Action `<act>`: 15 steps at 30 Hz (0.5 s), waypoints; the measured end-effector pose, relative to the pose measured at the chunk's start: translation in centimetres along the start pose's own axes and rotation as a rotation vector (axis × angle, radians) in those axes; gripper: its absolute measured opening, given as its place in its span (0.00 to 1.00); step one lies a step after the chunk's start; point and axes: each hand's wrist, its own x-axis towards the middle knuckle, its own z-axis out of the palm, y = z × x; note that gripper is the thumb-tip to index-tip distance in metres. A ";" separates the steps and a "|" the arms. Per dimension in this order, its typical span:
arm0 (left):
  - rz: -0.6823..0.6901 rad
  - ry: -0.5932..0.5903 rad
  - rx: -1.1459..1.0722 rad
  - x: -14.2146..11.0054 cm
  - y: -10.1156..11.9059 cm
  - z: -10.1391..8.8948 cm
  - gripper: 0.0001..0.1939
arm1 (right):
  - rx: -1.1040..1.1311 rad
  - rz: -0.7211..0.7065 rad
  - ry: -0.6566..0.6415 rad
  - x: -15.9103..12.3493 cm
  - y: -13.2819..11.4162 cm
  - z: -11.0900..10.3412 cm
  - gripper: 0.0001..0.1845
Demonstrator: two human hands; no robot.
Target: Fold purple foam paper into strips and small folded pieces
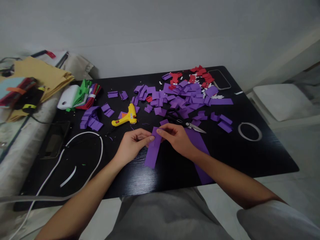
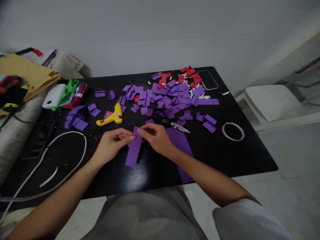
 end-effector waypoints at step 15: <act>0.003 -0.028 0.039 -0.3 -0.2 0.6 0.07 | -0.025 -0.068 0.004 0.2 0.3 -0.2 0.06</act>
